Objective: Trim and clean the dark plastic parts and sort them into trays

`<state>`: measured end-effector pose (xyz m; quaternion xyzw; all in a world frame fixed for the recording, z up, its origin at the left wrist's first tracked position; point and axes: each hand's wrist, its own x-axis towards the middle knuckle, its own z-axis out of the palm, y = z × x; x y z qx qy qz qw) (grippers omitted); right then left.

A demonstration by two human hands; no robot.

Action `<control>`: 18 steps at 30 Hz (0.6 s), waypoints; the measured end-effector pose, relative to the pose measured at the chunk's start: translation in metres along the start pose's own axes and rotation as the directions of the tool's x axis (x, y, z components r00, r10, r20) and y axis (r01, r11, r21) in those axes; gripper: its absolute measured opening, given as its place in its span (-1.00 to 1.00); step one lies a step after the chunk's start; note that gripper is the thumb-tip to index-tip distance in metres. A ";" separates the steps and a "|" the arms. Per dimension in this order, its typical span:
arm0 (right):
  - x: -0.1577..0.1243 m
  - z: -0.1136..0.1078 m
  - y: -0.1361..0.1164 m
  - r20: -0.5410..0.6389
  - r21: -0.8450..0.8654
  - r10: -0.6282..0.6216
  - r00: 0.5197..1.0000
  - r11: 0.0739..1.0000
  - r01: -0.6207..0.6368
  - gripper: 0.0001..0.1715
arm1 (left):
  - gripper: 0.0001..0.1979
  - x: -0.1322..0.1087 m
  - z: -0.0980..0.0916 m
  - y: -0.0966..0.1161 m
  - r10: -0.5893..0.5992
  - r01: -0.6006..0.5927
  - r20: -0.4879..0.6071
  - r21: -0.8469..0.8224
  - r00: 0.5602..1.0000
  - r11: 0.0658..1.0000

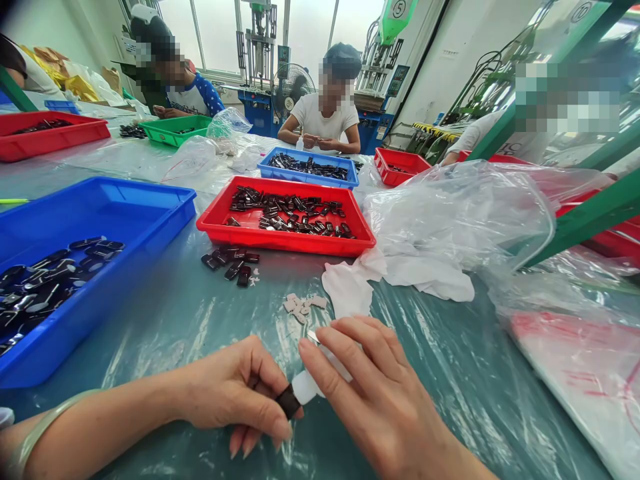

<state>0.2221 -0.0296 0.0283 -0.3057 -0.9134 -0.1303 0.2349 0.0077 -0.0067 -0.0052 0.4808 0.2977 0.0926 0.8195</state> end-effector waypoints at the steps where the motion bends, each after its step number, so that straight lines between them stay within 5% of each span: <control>1: 0.000 0.000 0.001 0.005 0.006 0.001 1.000 1.000 -0.001 -0.62 | -0.74 0.000 0.000 0.000 0.003 -0.003 0.004 0.003 1.000 1.000; 18: 0.001 -0.006 0.006 0.068 0.037 -0.082 0.994 0.996 0.080 -0.60 | -0.79 0.001 0.001 0.003 -0.006 0.005 0.013 0.024 1.000 1.000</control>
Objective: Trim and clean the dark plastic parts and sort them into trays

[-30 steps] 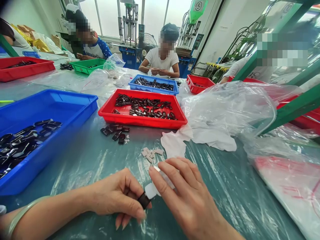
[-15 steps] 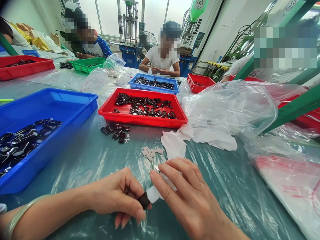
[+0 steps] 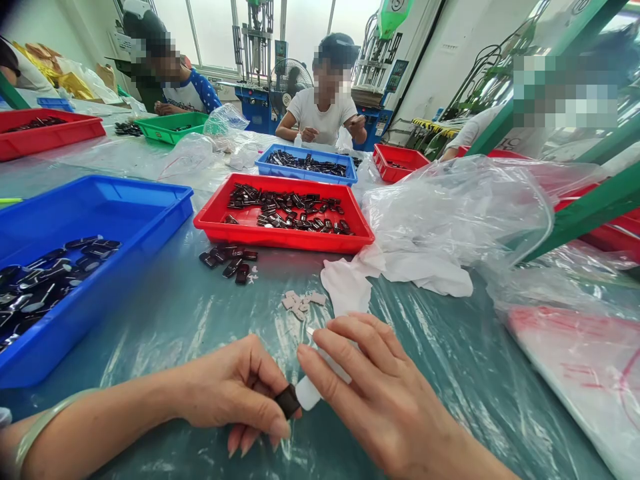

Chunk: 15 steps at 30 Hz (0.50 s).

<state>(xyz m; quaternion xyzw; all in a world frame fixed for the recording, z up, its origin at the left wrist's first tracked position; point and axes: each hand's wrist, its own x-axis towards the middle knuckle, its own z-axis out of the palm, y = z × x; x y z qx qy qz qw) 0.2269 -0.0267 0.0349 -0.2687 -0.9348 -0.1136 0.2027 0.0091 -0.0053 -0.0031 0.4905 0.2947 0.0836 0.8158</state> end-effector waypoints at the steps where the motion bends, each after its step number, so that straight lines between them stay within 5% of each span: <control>1: 0.001 0.000 0.000 0.003 -0.004 -0.010 1.000 1.000 0.010 -0.60 | -0.79 0.000 0.000 0.000 -0.001 0.001 0.002 0.001 1.000 1.000; 15: 0.005 0.005 -0.005 -0.047 -0.015 -0.023 0.999 1.000 0.023 -0.57 | -0.79 0.003 -0.001 0.000 0.002 -0.002 0.011 0.013 1.000 1.000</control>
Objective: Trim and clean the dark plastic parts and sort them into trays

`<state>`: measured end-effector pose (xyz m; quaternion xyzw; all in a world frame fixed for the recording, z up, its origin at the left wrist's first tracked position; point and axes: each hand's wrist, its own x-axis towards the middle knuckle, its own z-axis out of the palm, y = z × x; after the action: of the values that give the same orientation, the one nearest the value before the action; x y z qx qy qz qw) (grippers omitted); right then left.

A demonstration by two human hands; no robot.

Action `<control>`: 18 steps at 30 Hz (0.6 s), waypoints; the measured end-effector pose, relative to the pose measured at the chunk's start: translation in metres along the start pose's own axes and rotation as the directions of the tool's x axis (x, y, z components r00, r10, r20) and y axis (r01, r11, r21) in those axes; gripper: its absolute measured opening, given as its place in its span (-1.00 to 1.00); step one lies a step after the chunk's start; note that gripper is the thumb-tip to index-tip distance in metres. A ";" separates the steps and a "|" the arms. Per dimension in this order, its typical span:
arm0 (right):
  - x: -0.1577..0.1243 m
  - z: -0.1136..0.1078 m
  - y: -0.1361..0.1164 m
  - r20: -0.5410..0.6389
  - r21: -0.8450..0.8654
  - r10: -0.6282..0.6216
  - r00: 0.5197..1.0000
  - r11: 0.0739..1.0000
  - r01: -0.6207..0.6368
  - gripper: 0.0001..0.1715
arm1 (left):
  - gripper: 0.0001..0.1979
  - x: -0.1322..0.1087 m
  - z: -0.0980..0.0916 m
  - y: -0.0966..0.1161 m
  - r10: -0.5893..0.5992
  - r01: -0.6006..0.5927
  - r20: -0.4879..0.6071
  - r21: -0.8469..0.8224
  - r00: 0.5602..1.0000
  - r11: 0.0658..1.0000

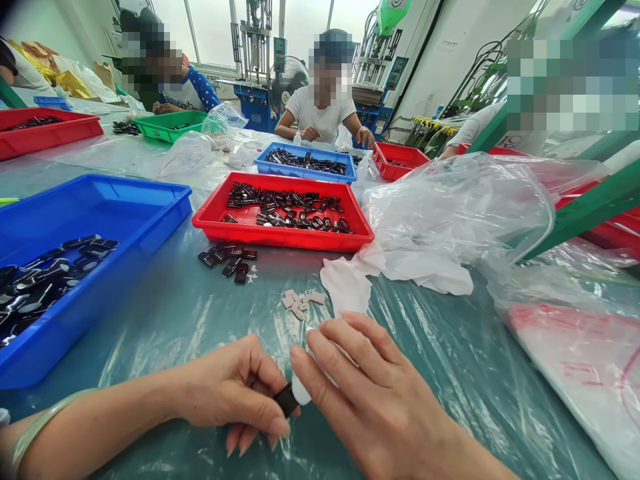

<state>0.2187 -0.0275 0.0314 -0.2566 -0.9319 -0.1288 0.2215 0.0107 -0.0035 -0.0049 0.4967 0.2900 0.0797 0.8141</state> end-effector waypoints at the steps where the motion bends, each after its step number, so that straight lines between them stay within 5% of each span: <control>1: 0.000 0.000 -0.001 -0.003 0.002 0.006 1.000 1.000 -0.006 -0.56 | -0.80 0.000 0.000 0.000 -0.002 0.002 0.000 -0.001 1.000 1.000; 18: 0.004 0.005 -0.001 -0.036 0.017 0.016 0.999 1.000 -0.015 -0.60 | -0.79 0.001 -0.002 -0.003 -0.014 0.014 0.018 -0.039 1.000 0.999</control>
<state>0.2135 -0.0247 0.0283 -0.2597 -0.9268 -0.1239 0.2415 0.0105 -0.0031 -0.0087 0.4794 0.2845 0.0751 0.8268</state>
